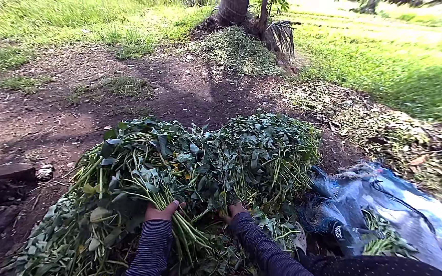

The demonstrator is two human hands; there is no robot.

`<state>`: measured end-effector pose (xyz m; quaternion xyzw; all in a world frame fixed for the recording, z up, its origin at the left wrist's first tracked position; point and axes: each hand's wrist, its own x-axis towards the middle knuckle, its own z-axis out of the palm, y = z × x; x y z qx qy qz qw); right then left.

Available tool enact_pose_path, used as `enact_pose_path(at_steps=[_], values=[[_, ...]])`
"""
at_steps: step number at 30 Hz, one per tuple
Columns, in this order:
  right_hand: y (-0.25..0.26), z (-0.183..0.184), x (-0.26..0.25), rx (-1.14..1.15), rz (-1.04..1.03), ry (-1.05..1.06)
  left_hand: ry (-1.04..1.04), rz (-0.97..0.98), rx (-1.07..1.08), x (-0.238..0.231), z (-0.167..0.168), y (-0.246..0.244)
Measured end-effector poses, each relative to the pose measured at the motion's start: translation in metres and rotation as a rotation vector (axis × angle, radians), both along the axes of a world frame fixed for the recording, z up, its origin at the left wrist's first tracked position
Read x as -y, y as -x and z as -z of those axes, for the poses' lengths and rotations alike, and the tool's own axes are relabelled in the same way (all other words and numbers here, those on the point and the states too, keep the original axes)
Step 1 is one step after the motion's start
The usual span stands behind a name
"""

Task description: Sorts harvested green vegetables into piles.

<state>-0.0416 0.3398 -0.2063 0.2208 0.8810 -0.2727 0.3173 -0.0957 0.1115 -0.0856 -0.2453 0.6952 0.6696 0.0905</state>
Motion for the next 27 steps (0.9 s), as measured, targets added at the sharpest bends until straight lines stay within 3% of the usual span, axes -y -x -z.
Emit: enact_pose_path(at_steps=[3,8,13,17,21,24,27], values=[[-0.006,0.006,0.002,-0.041,0.005,0.035,-0.038,-0.021,0.03,-0.007,0.0,-0.002],[-0.044,-0.038,0.005,-0.395,0.104,0.321,-0.095,0.133,0.118,-0.02,0.015,-0.009],[-0.075,-0.086,0.031,-0.403,0.008,0.449,-0.127,0.329,0.257,-0.039,0.021,-0.021],[-0.085,-0.085,0.043,-0.31,-0.097,0.512,0.067,0.526,0.274,-0.037,0.021,-0.026],[-0.094,-0.067,0.039,-0.182,0.103,0.872,-0.012,0.615,0.234,-0.032,0.026,-0.032],[-0.101,-0.082,0.043,-0.091,0.208,0.94,0.046,0.539,0.202,-0.028,0.02,-0.033],[-0.116,-0.074,0.051,-0.146,0.069,0.716,0.176,0.328,0.156,-0.021,0.016,-0.024]])
